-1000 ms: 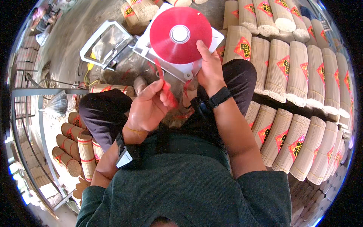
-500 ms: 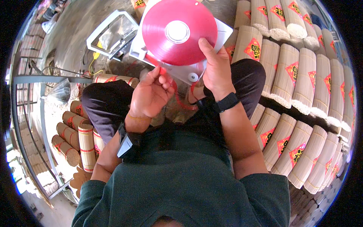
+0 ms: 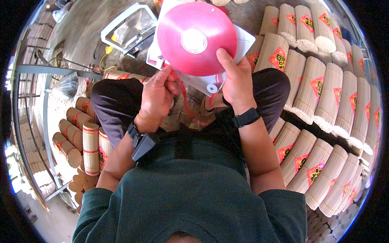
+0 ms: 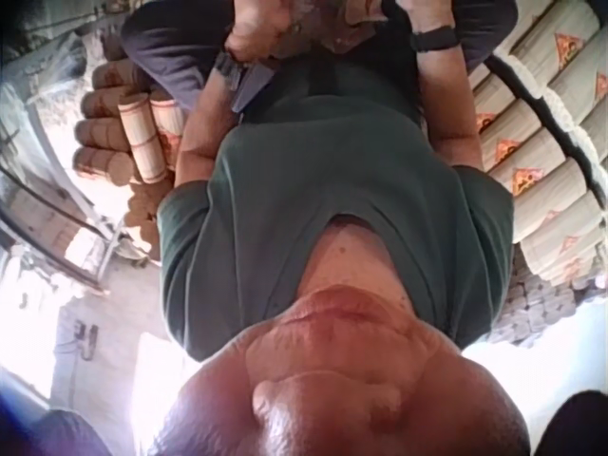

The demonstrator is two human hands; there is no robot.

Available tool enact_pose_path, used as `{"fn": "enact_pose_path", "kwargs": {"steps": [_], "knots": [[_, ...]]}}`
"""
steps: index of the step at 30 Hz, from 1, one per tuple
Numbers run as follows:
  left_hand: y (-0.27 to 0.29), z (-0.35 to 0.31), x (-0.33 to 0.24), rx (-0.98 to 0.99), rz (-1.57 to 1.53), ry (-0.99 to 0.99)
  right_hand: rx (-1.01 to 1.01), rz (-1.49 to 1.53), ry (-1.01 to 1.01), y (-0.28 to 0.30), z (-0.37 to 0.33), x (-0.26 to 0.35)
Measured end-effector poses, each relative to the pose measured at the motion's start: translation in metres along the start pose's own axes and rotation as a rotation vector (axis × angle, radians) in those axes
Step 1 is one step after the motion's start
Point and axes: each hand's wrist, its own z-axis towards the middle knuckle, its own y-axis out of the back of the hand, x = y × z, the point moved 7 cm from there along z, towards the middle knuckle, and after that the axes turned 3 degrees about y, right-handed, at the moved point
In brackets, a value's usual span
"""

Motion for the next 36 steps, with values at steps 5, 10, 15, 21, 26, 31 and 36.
{"fn": "enact_pose_path", "kwargs": {"steps": [5, 10, 15, 21, 26, 31, 36], "knots": [[0.020, 0.011, -0.014, -0.087, 0.461, -0.151, -0.026, 0.046, -0.024, 0.005, -0.004, -0.006], [0.022, 0.002, -0.041, -0.338, 0.666, -0.615, -0.047, 0.088, -0.069, 0.007, -0.006, -0.013], [0.013, -0.012, -0.062, -0.273, 0.794, -0.989, -0.053, 0.110, -0.097, 0.008, -0.007, -0.017], [-0.005, -0.029, -0.074, -0.323, 1.169, -1.187, -0.025, 0.135, -0.118, 0.003, -0.007, -0.017], [-0.004, -0.023, -0.079, -0.258, 1.536, -1.266, -0.073, 0.136, -0.109, 0.012, -0.003, -0.018], [-0.009, -0.020, -0.083, -0.145, 1.518, -1.248, -0.083, 0.147, -0.115, 0.016, -0.004, -0.017], [-0.014, -0.011, -0.089, -0.064, 1.536, -1.170, -0.091, 0.129, -0.130, 0.016, -0.006, -0.021]]}}
